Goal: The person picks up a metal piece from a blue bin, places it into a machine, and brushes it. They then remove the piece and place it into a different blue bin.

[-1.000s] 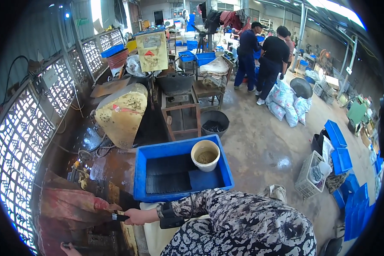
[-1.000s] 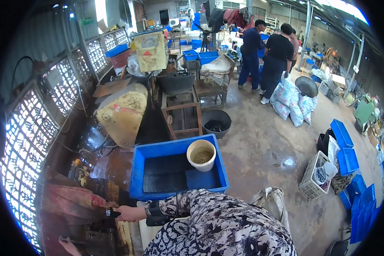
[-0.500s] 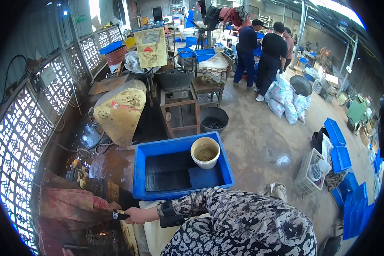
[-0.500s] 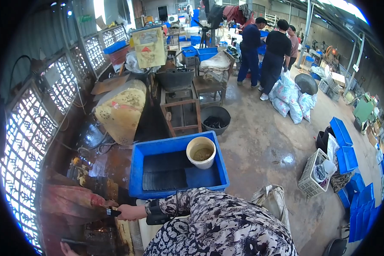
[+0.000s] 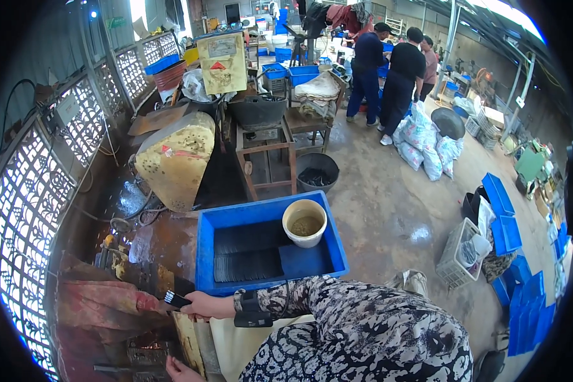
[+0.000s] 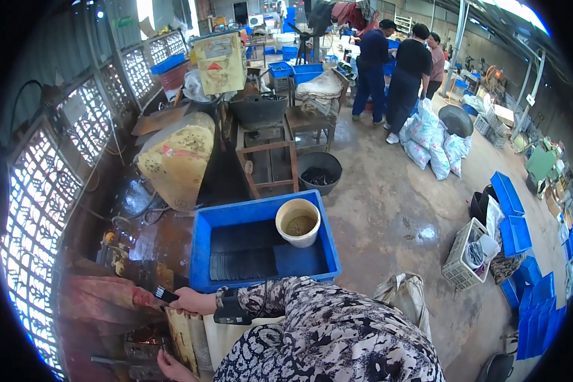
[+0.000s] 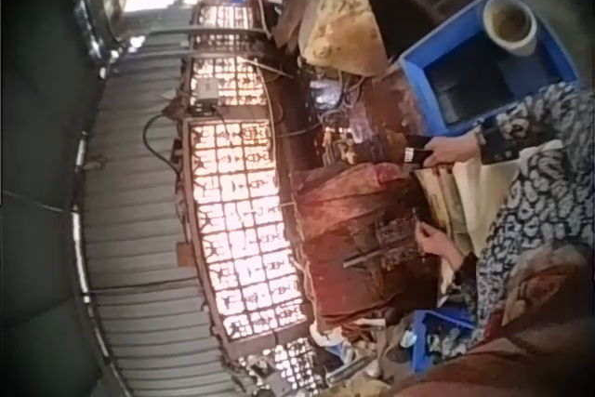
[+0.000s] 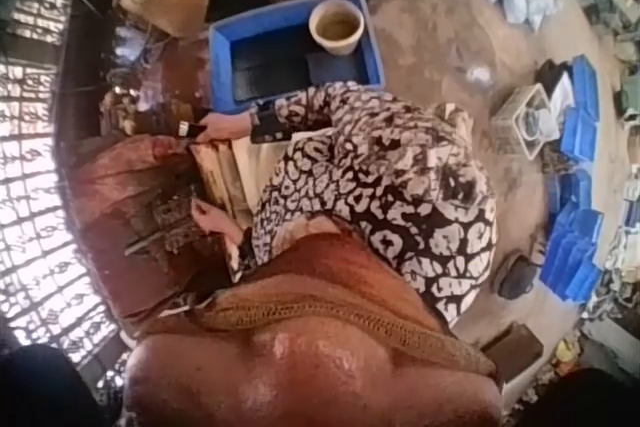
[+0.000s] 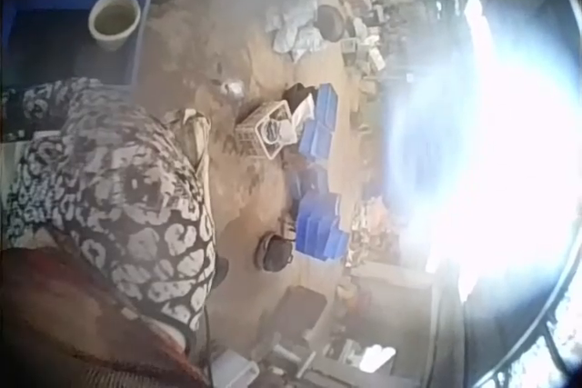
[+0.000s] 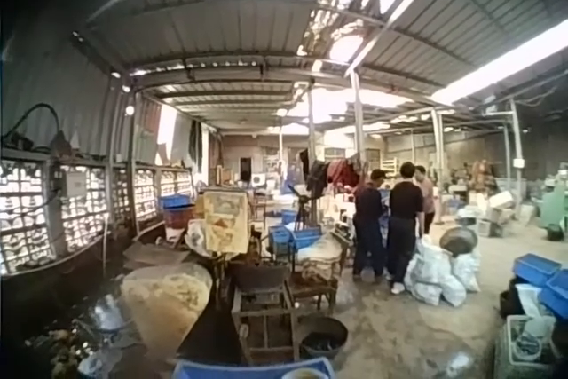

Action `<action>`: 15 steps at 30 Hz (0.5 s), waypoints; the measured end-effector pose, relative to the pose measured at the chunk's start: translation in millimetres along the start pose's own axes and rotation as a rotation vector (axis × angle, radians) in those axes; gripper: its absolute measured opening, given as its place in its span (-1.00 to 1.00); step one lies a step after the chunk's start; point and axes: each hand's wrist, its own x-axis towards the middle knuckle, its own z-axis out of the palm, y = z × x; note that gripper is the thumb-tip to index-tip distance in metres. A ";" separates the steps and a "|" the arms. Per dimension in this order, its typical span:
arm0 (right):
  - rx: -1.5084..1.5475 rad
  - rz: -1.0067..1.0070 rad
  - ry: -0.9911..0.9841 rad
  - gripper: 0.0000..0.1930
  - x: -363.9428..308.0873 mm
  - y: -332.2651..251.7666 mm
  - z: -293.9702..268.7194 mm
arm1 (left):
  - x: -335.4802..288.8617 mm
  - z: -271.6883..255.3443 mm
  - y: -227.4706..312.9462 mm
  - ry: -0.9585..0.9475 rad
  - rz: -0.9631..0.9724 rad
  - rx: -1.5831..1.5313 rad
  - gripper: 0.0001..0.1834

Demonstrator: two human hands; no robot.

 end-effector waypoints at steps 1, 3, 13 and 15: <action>0.033 0.006 0.019 -0.86 2.0 2.8 -2.4 | -0.1 1.8 0.5 0.010 0.004 -0.004 -0.75; 0.066 0.016 0.016 -0.85 3.1 3.8 -5.1 | 1.3 1.8 6.0 0.017 0.007 -0.005 -0.75; -0.013 -0.009 -0.293 -0.86 -12.3 -8.3 6.7 | 27.7 7.6 69.1 -0.413 -0.437 -0.912 -0.57; -0.020 -0.030 -0.318 -0.85 -16.2 -12.2 9.0 | 31.7 9.7 80.9 -0.477 -0.468 -1.071 -0.50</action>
